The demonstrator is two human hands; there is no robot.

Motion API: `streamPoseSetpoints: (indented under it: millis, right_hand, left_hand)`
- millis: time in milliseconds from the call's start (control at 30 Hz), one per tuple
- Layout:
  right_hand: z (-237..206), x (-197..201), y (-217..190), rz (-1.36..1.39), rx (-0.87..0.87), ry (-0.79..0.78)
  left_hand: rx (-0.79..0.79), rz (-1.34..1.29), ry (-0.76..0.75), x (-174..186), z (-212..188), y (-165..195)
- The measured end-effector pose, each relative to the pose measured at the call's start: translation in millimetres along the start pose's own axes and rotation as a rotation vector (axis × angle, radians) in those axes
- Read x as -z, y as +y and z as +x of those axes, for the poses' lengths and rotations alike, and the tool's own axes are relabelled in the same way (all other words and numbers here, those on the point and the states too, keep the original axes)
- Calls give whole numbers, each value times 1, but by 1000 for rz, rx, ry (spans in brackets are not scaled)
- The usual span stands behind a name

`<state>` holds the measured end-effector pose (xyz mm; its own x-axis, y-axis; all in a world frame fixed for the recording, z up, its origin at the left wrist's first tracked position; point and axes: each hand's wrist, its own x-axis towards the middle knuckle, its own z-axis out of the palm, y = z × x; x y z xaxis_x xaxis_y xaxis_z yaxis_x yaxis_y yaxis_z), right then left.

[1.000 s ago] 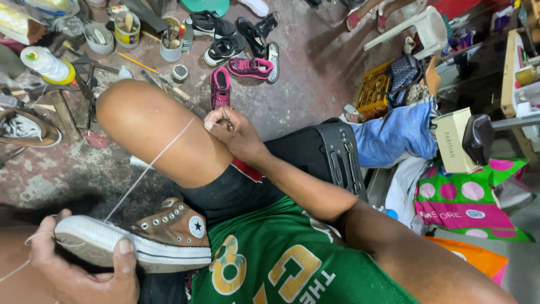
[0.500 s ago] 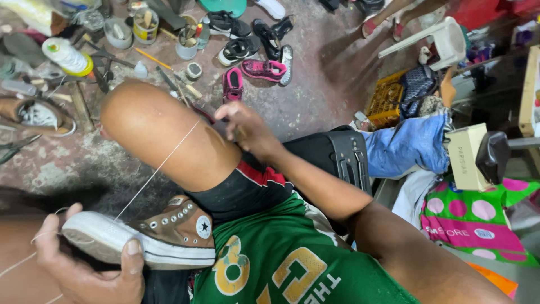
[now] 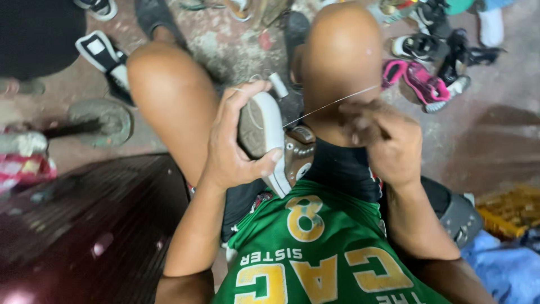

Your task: The person is sewing a shoe using a needle and thread. They repeatedly pass the needle through the sole and pull the thread tight to secure the stitching.

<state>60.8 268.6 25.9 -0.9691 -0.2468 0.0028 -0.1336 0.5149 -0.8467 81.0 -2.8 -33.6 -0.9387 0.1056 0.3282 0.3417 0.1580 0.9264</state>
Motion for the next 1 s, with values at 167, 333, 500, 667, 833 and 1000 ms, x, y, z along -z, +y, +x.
streamPoseSetpoints:
  millis: [167, 333, 500, 667, 833, 1000]
  right_hand:
    - [13, -21, -26, -59, 173, -132]
    - [26, -28, -41, -38, 270, -230]
    - [32, -23, -45, -39, 222, -290]
    - [34, -18, -35, -11, 198, -333]
    - [34, -12, -25, -13, 158, -351]
    - [35, -4, -17, 30, 122, -363]
  left_hand:
    - [-18, 23, 49, 6, 2, 5]
    - [-12, 98, 52, 5, 1, 18]
    - [66, 228, 90, -4, -2, 36]
    - [121, 258, 80, -9, 1, 43]
    - [172, 286, 68, -14, 3, 47]
    - [152, 238, 37, -18, 7, 46]
